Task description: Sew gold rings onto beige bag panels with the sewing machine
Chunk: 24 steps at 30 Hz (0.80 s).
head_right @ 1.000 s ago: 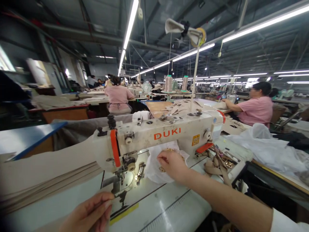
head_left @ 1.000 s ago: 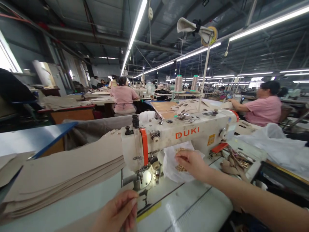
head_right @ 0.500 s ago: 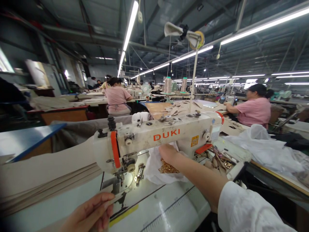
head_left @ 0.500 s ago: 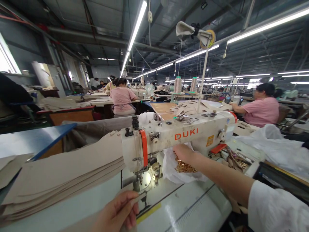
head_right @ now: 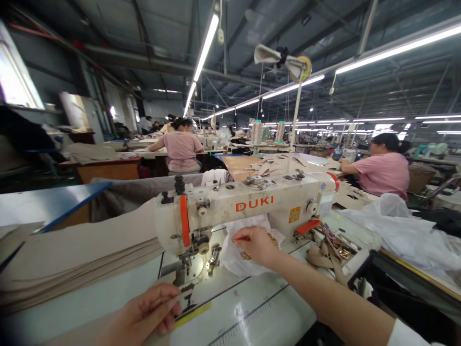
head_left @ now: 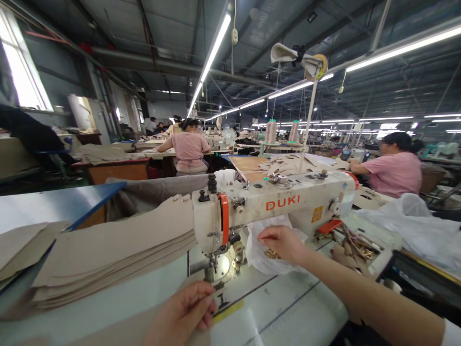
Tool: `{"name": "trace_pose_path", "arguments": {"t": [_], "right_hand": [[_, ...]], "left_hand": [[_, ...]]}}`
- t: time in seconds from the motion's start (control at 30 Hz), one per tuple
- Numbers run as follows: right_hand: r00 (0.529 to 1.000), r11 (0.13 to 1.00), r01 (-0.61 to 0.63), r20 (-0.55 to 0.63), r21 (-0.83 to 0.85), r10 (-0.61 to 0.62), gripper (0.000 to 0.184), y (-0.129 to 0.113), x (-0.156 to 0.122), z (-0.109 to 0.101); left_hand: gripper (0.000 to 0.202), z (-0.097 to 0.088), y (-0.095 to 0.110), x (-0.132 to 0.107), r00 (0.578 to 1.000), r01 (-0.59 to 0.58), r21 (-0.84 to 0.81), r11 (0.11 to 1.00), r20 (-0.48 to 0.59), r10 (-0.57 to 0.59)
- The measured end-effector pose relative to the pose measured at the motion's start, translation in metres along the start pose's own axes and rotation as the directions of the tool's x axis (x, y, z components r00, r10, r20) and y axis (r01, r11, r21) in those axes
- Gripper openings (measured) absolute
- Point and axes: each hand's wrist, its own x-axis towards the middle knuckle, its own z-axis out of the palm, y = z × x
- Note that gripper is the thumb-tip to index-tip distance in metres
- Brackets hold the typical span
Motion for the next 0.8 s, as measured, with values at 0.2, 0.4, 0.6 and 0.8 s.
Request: {"name": "trace_pose_path", "arguments": {"t": [0.2, 0.4, 0.6, 0.8], "right_hand": [[0.984, 0.89, -0.155, 0.151, 0.429, 0.099, 0.038, -0.012, -0.033, 0.024], [0.935, 0.74, -0.316, 0.325, 0.594, 0.14, 0.035, -0.033, -0.047, 0.051], [0.968, 0.831, -0.192, 0.24, 0.523, 0.073, 0.02, -0.044, -0.05, 0.075], [0.996, 0.94, 0.064, 0.03, 0.336, -0.078, 0.013, -0.042, -0.056, 0.092]], "left_hand": [[0.027, 0.004, 0.004, -0.007, 0.999, -0.028, 0.026, 0.999, -0.027, 0.029], [0.03, 0.007, 0.008, -0.012, 0.997, -0.03, -0.008, 1.0, -0.07, 0.029], [0.025, 0.008, 0.007, -0.013, 0.993, -0.035, -0.018, 0.999, -0.11, 0.033], [0.016, 0.008, 0.006, -0.017, 0.977, -0.13, 0.187, 0.974, -0.144, 0.158]]}}
